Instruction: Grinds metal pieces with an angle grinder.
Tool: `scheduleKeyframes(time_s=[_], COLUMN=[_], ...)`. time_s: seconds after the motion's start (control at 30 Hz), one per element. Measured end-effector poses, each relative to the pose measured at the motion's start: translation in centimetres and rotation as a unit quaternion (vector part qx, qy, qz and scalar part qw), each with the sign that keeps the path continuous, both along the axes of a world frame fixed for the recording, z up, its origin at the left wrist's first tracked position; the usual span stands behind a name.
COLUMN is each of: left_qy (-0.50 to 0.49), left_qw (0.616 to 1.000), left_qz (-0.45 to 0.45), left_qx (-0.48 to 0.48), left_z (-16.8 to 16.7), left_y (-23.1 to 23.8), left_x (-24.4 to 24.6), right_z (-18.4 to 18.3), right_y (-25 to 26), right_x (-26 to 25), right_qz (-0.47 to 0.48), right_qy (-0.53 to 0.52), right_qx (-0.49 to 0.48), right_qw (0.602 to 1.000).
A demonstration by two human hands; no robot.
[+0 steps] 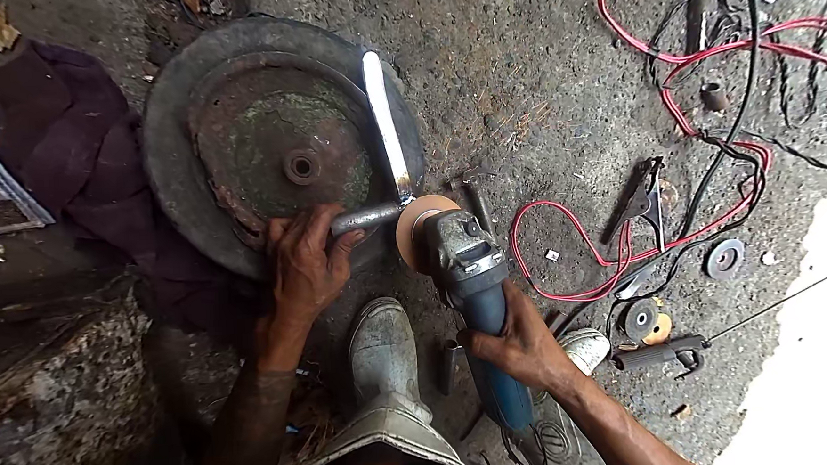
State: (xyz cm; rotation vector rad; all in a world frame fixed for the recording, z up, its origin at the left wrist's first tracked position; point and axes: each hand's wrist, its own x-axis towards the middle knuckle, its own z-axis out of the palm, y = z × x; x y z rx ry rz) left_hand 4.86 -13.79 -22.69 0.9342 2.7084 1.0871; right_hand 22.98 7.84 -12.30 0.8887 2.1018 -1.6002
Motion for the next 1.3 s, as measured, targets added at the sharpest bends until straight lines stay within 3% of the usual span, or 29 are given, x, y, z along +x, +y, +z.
scheduleKeyframes(time_s=[1.3], left_qy=[0.001], left_qw=[1.000], left_qz=[0.002], left_qx=[-0.002], left_z=[0.04], left_y=[0.03], left_x=[0.03], right_z=[0.45], right_y=[0.43], right_x=[-0.36], right_qz=[-0.023], right_qy=[-0.001], right_qx=[-0.015], right_qw=[1.000])
